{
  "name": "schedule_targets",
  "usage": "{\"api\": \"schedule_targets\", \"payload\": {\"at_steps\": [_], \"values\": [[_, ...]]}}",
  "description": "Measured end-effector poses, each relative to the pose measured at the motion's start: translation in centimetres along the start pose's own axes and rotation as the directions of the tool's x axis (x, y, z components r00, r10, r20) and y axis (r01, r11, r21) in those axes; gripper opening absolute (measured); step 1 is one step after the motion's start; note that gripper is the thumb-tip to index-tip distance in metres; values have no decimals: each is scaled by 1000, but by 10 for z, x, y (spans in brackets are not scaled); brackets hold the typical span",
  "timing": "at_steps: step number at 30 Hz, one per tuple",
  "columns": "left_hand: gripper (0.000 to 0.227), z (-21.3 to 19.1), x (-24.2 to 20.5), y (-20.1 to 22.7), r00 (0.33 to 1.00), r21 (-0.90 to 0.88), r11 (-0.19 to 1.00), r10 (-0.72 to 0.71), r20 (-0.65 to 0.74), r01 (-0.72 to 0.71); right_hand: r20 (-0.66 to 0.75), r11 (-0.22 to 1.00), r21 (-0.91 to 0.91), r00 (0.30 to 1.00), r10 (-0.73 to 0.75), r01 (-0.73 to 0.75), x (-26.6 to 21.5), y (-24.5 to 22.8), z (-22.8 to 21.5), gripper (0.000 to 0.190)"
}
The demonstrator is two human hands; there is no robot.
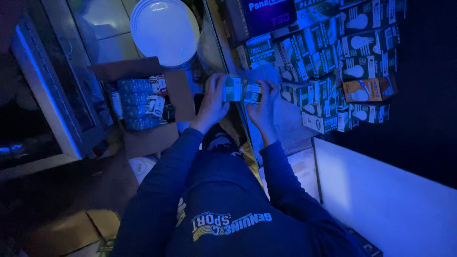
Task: The person sorts and organizes various boxes of light bulbs on shelves and into a cardboard box.
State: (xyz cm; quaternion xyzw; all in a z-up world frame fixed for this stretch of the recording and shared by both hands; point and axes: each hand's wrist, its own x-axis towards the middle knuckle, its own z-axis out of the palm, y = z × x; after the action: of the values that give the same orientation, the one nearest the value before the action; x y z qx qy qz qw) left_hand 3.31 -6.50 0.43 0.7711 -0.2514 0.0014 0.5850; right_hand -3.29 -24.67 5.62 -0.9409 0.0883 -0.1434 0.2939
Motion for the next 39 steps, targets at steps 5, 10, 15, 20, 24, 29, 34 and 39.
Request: {"api": "schedule_targets", "payload": {"at_steps": [5,10,15,20,24,29,34,39], "values": [[85,23,19,-2,999,-22,1000,1,54,0,3,998,-39,999,43,-43,10,37,-5,69],[85,47,33,-5,991,-89,996,-2,133,14,-8,990,-120,998,68,-69,23,73,-18,72],[89,62,48,-3,970,-58,991,-104,222,119,1,959,-273,997,-76,73,37,91,-25,76],[84,76,46,-7,979,-50,995,-72,189,83,51,950,-308,998,-45,58,44,99,-27,78],[83,84,44,-21,990,-73,997,31,134,-22,88,940,-338,996,-21,50,50,102,-28,78],[84,84,44,-36,994,-61,995,82,77,-77,31,952,-277,992,-125,128,60,79,-40,76],[86,84,44,-37,990,-22,1000,22,138,-19,32,949,-279,989,-147,150,93,47,-22,77],[88,84,41,-37,989,-13,1000,9,148,-7,59,935,-323,989,-133,145,117,40,2,107]]}}
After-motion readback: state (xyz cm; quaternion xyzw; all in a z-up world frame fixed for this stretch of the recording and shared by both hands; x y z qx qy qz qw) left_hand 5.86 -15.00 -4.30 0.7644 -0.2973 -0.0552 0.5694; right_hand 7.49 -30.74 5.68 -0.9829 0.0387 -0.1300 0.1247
